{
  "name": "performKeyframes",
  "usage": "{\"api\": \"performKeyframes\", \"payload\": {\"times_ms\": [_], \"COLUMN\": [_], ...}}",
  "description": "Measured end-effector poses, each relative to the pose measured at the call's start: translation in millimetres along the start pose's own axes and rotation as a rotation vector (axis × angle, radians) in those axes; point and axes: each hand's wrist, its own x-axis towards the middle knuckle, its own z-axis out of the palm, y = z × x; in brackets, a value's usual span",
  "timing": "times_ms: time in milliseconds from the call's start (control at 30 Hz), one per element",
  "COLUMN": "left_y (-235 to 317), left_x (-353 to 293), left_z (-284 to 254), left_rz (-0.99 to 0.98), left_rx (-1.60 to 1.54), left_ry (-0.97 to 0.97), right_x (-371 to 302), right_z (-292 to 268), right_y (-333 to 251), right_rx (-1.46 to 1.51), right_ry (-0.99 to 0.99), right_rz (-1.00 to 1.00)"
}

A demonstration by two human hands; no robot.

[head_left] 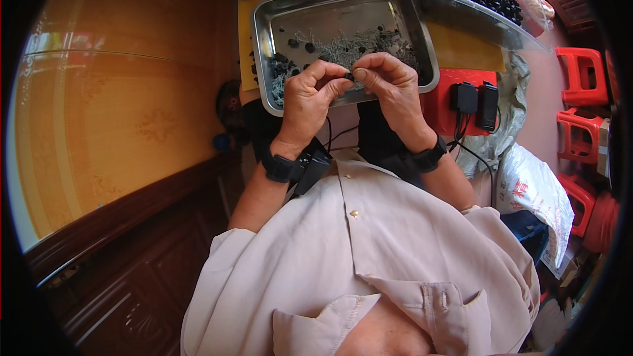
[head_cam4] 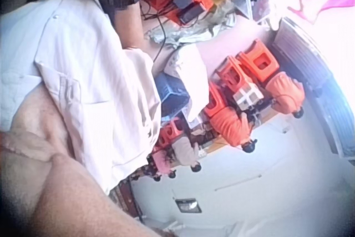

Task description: Sorting small black plastic components and metal clips into a tray.

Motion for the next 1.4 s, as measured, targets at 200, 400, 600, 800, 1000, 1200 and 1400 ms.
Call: {"api": "performKeyframes", "payload": {"times_ms": [200, 400, 600, 800, 1000, 1200, 1400], "left_y": [1.5, 1.3, -13.5, -34.6, -29.4, -0.8, 12.5], "left_x": [-5.7, -6.0, 43.3, 71.5, 72.7, 44.8, 16.4], "left_z": [5.0, 6.5, -31.7, -41.7, -37.2, -15.9, -8.4], "left_rz": [0.170, 0.311, 0.084, 0.140, 0.168, -0.102, -0.116], "left_rx": [0.163, 0.287, 0.623, 0.986, 0.933, 0.223, -0.078], "left_ry": [0.047, 0.046, 0.050, -0.099, -0.092, -0.090, -0.114], "right_x": [-3.8, -5.5, -4.4, -6.8, -7.3, 3.0, -3.1], "right_z": [-3.7, -11.3, -17.0, -20.7, -19.5, -8.0, -1.5], "right_y": [-1.5, -7.4, -15.9, -12.9, -12.3, 0.5, 3.5], "right_rx": [-0.331, -0.140, 0.061, 0.078, 0.150, 0.300, 0.285], "right_ry": [-0.058, -0.176, -0.031, -0.039, -0.050, -0.005, 0.010], "right_rz": [-0.269, 0.124, 0.174, 0.173, 0.158, 0.162, 0.183]}}
